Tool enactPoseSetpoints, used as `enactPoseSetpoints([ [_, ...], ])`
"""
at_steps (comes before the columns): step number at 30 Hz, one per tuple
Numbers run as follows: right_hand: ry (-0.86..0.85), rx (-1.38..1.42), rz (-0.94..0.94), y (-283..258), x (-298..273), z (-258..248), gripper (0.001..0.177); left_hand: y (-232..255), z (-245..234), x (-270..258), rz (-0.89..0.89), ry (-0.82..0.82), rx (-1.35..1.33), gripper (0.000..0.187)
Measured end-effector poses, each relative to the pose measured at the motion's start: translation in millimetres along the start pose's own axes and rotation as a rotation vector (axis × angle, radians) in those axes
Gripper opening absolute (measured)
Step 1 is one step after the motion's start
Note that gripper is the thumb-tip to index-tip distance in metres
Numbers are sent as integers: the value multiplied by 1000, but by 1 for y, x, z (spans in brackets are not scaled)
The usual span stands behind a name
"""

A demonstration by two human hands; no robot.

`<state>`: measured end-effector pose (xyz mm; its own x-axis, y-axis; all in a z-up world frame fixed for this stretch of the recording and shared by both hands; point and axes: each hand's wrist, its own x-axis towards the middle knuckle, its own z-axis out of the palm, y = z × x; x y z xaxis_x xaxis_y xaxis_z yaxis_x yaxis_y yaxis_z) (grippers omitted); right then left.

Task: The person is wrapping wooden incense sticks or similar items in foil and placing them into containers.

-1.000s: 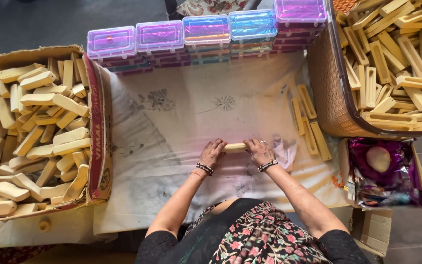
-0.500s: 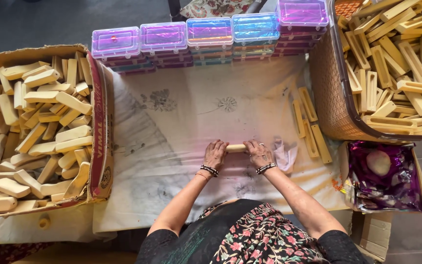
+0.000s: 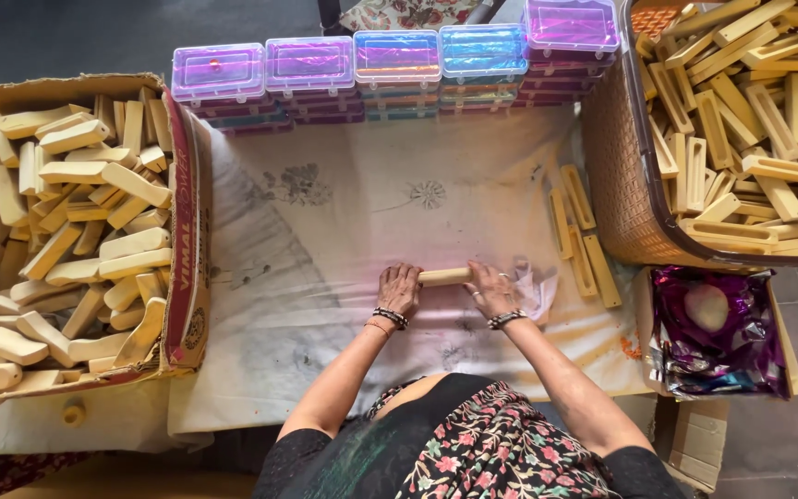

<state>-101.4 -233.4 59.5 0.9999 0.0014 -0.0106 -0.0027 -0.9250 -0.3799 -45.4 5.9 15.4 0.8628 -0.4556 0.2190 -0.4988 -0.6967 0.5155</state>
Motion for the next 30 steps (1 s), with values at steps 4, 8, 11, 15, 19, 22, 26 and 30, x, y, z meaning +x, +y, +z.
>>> enactPoseSetpoints([
  [4, 145, -128, 71, 53, -25, 14, 48, -15, 7, 7, -98, -57, 34, 33],
  [8, 94, -309, 196, 84, -54, 18, 57, -44, 16, 20, -258, 7, 77, 30],
  [11, 39, -365, 211, 93, -61, 22, 63, -55, 17, 29, -319, 41, 110, 29],
  [15, 4, -396, 218, 96, -62, 29, 67, -60, 15, 30, -339, 50, 114, 28],
  [19, -21, -379, 227, 96, -63, 26, 68, -59, 9, 31, -375, 32, 83, 27],
  [22, -41, -369, 224, 94, -63, 27, 69, -66, 8, 27, -370, 50, 65, 29],
  [26, -64, -404, 233, 96, -62, 31, 69, -79, 9, 20, -316, 238, 10, 41],
  [30, -110, -423, 256, 88, -61, 24, 67, -126, 34, 10, -307, 343, -239, 34],
])
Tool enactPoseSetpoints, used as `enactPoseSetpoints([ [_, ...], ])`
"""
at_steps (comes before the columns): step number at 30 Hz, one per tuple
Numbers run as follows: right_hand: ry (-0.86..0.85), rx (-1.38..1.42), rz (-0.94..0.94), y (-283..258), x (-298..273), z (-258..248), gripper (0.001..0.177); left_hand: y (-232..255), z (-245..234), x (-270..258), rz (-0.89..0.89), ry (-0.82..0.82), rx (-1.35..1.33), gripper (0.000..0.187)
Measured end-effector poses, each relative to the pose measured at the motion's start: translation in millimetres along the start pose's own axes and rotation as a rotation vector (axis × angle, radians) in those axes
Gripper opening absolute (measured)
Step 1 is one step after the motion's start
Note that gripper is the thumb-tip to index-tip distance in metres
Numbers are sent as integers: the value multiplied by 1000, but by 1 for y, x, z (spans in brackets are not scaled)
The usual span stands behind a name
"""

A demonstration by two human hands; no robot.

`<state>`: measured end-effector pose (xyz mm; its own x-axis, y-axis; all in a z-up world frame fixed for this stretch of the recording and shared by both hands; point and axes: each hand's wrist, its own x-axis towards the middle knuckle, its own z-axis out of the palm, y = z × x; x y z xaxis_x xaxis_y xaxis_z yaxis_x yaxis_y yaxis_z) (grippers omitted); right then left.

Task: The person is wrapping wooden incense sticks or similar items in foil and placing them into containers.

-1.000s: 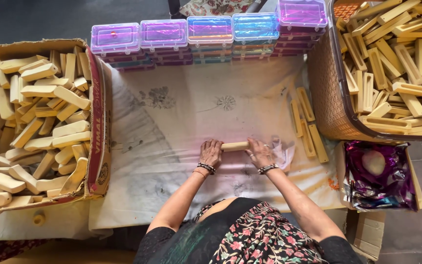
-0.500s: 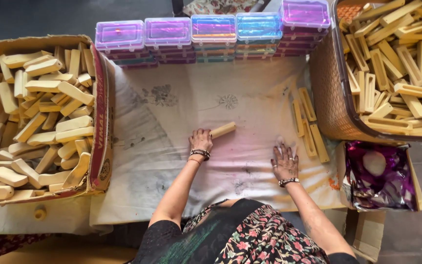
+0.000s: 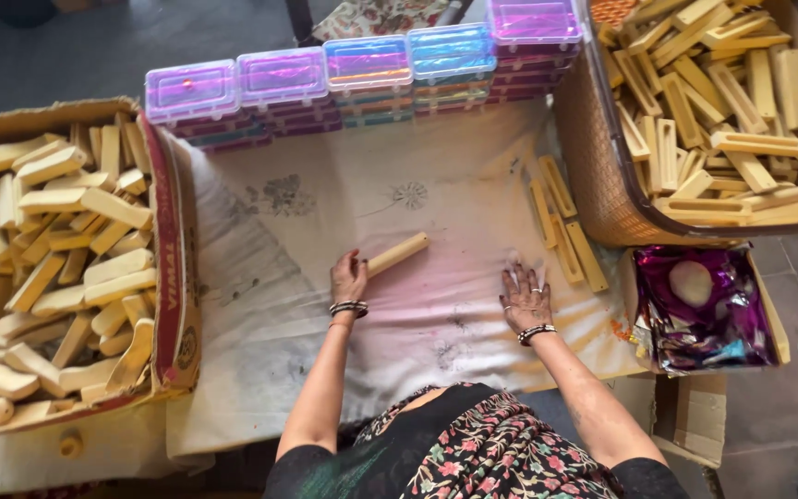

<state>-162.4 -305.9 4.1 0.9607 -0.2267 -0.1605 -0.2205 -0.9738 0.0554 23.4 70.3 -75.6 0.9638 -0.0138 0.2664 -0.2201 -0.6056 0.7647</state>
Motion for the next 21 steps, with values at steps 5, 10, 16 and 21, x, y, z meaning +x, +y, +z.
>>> enactPoseSetpoints([
  [5, -57, -7, 16, -4, 0, -7, 64, 14, -20, -2, -289, -88, -481, 43],
  [10, -47, 5, 21, -4, 1, -1, 64, 4, -23, 2, -253, -96, -552, 47],
  [16, -128, 177, 42, 1, -7, -48, 68, -8, -18, 4, -285, -97, -586, 49],
  [21, 456, 578, -82, 75, -23, -46, 32, 59, -27, 13, -618, 66, -153, 48],
])
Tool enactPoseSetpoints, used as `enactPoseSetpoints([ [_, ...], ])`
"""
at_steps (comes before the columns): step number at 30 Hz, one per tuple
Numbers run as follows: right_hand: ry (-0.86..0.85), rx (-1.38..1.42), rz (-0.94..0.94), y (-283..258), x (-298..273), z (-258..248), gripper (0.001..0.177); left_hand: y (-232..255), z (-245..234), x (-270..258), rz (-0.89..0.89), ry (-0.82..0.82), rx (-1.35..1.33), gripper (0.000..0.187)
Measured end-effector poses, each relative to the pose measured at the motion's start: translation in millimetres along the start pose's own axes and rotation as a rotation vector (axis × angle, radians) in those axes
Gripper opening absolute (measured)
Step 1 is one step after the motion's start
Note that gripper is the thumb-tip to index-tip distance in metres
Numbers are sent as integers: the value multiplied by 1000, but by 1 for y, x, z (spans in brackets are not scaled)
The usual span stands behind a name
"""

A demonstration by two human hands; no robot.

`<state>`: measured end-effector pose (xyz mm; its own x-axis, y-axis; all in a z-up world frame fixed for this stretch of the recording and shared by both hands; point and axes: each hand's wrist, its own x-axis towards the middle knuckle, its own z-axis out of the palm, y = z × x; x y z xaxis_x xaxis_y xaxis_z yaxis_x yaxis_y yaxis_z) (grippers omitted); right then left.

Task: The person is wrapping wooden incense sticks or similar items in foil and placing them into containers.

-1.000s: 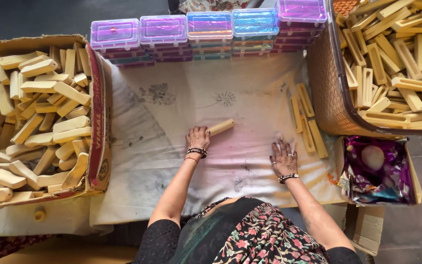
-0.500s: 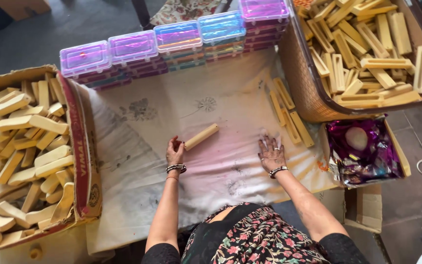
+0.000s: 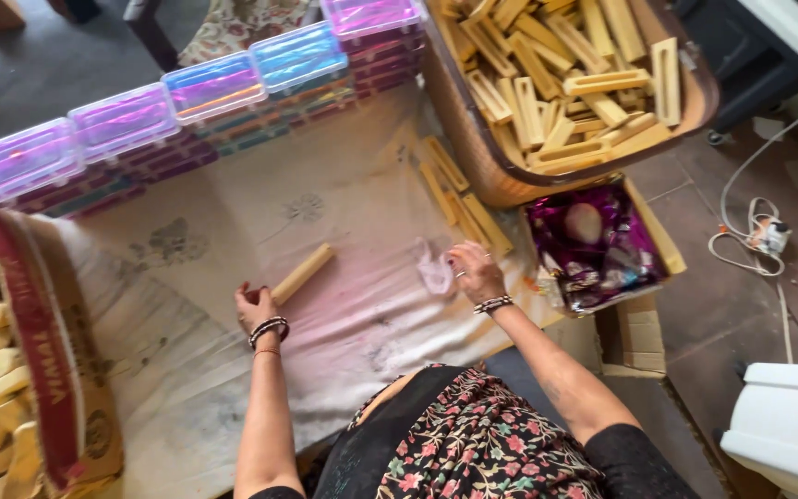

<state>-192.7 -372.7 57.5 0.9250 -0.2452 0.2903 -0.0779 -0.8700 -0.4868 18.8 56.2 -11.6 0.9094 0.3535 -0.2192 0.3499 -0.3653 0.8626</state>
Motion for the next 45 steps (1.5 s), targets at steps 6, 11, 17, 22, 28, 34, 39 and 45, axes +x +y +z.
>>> enactPoseSetpoints([
  [6, 375, 5, 287, 78, -4, -123, 17, 54, 74, -66, 618, 153, 289, 37],
  [11, 217, -235, 408, 199, -12, -129, 32, 136, 152, -167, 871, 85, 418, 30],
  [17, 22, -235, 511, 192, 1, -147, 66, 186, 201, -230, 1006, -191, 324, 28],
  [22, -55, -270, 569, 199, 4, -144, 77, 216, 238, -283, 1354, -589, 110, 21],
  [28, -90, -260, 601, 220, 1, -139, 82, 228, 309, -334, 1512, -865, 159, 14],
  [34, -60, -160, 516, 247, -6, -140, 82, 202, 377, -348, 1377, -1044, 335, 16],
  [39, 43, 85, 636, 249, -6, -156, 78, 192, 403, -362, 1354, -880, 685, 24],
  [45, 108, 341, 575, 273, -9, -154, 78, 169, 433, -362, 1381, -826, 881, 18],
])
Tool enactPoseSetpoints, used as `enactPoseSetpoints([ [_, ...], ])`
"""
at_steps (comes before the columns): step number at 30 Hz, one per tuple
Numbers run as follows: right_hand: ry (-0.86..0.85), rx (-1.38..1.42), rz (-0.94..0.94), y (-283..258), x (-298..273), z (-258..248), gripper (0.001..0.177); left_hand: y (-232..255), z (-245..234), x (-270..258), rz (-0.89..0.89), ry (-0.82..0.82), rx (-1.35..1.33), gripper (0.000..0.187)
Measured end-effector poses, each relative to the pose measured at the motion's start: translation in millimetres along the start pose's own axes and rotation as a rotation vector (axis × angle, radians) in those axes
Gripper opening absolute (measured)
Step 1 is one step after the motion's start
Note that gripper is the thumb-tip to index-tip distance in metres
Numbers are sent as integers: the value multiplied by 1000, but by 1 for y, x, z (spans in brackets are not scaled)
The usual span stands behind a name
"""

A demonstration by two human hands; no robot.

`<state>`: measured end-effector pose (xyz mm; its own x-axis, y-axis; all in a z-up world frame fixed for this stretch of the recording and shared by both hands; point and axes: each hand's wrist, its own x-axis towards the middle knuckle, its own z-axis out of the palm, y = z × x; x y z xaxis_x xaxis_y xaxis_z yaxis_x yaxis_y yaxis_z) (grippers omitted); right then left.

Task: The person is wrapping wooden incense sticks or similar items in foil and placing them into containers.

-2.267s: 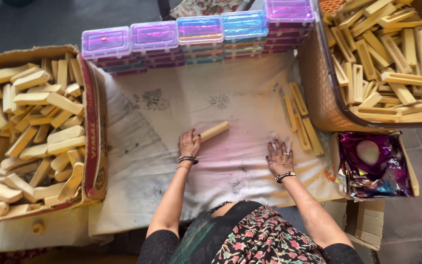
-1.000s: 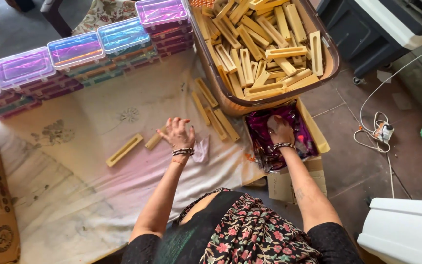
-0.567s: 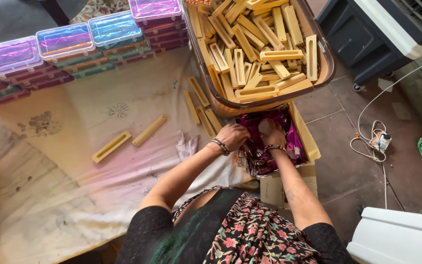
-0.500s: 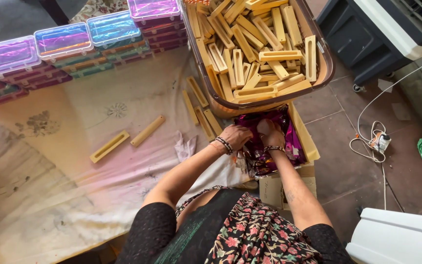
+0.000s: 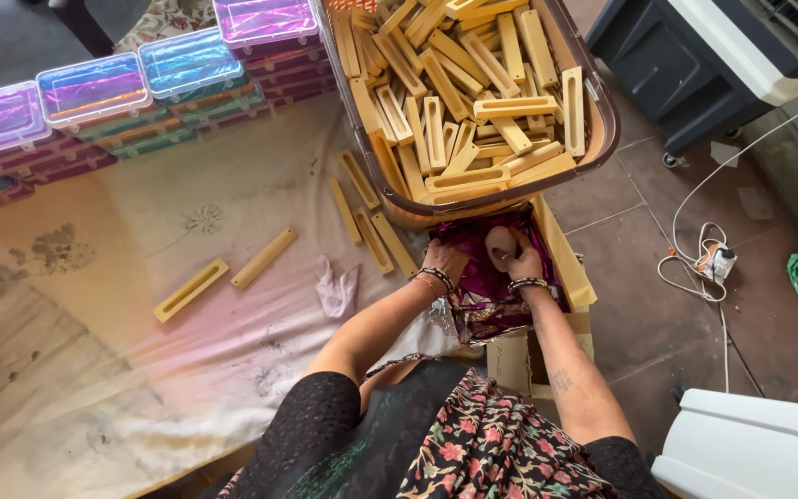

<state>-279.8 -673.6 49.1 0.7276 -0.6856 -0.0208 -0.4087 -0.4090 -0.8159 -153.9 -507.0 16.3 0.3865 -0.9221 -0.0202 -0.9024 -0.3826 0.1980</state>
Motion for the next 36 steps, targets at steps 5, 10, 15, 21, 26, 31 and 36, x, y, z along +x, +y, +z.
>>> enactPoseSetpoints([
  [5, -3, 199, 30, 12, 4, -3, 75, -2, -33, -9, -58, 21, -108, 13],
  [10, 52, 253, 65, 9, 4, -7, 69, -9, -64, -22, -137, 129, -291, 15],
  [15, 63, 252, 63, 26, 9, 1, 67, -29, -87, -50, -105, 434, -429, 16],
  [21, 43, -134, 32, -19, -9, 5, 71, -68, -116, -103, -356, 319, -823, 23],
  [26, 28, -408, -47, -29, -14, 17, 76, -123, -95, -160, -217, 402, -1691, 12],
  [31, 20, -551, -126, -24, -14, 29, 78, -162, -118, -218, -290, 489, -2108, 9],
  [36, 286, -574, -360, -75, -51, 38, 40, -205, -103, -290, -556, 759, -1293, 7],
])
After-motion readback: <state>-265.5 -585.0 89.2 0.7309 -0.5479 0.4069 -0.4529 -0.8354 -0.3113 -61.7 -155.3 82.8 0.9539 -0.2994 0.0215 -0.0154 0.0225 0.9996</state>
